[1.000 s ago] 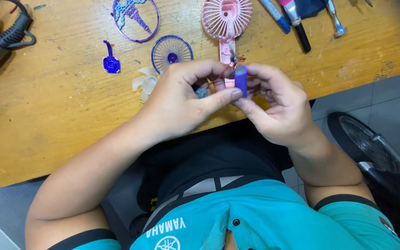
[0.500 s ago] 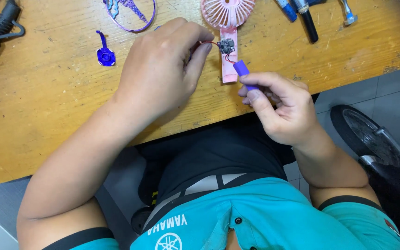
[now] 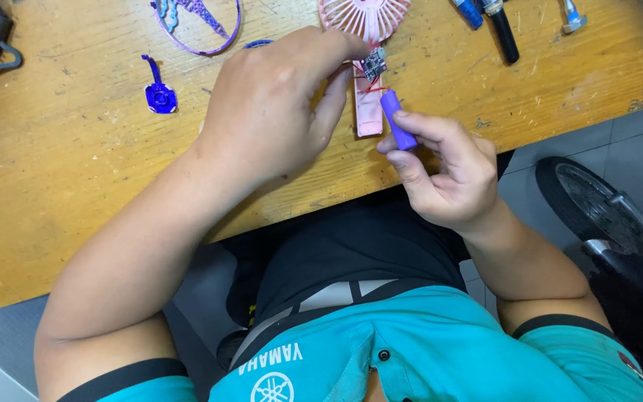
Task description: Assembling a small handheld fan by installing the motor, battery, and internal components into the plastic housing.
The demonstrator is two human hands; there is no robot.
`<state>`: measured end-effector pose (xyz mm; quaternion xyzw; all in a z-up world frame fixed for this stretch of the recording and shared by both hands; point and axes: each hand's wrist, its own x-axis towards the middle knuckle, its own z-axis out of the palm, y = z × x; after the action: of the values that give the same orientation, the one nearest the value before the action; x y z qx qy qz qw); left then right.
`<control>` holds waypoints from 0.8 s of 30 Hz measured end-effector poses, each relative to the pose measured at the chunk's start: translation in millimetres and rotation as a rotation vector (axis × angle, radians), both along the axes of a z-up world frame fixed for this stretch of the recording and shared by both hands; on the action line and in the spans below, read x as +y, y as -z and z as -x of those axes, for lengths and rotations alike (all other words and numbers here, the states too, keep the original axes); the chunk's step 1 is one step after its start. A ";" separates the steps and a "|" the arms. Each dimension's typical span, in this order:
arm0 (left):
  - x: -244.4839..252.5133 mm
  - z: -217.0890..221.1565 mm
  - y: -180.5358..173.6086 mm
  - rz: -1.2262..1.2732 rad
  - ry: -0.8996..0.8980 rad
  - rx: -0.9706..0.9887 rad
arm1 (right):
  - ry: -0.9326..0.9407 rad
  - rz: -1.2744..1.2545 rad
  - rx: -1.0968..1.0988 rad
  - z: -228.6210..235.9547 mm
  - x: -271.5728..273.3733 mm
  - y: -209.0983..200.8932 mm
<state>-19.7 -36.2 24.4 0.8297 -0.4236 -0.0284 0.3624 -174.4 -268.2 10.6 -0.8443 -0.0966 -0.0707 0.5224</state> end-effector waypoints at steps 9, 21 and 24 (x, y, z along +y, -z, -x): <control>4.3 0.6 15.3 -0.140 -0.038 -0.330 | -0.085 -0.003 -0.192 -3.0 -0.9 26.1; 3.1 -7.3 27.0 -0.135 -0.033 -0.362 | -0.064 -0.030 -0.246 -10.5 1.5 37.4; 3.3 -9.2 28.1 -0.120 -0.021 -0.342 | -0.077 -0.025 -0.244 -12.2 0.2 38.1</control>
<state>-10.6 -32.9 -3.8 0.8471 -0.4679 0.0918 0.2349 -162.2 -267.9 -27.5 -0.8185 -0.1908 -0.1540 0.5195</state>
